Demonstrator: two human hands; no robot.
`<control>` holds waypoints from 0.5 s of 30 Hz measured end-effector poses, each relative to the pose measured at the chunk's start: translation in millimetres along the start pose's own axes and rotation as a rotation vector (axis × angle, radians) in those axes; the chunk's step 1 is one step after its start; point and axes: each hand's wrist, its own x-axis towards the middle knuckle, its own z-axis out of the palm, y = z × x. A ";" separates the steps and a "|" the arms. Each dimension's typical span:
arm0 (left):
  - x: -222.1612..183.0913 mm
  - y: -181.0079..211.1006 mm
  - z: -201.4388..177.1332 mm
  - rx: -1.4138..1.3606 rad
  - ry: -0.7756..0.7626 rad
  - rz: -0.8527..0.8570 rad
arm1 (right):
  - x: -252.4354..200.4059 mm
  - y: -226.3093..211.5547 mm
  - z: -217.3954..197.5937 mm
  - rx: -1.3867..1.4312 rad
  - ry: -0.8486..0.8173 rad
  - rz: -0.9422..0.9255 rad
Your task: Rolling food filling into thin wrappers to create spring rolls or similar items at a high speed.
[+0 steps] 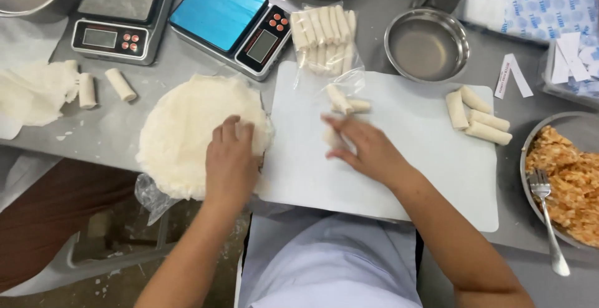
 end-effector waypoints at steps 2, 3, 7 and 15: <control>-2.6 -17.4 12.6 -0.073 0.101 0.003 | 18.4 0.6 6.5 0.009 0.079 -0.041; -2.9 -25.8 18.6 -0.148 0.205 0.010 | 28.6 1.4 8.8 0.014 0.159 -0.081; 11.1 -83.3 11.3 -0.808 0.256 -0.266 | 30.3 -9.3 19.2 0.018 0.183 -0.130; 12.7 14.5 -33.5 -1.373 -0.294 -0.255 | -19.2 6.4 2.8 1.307 0.041 0.149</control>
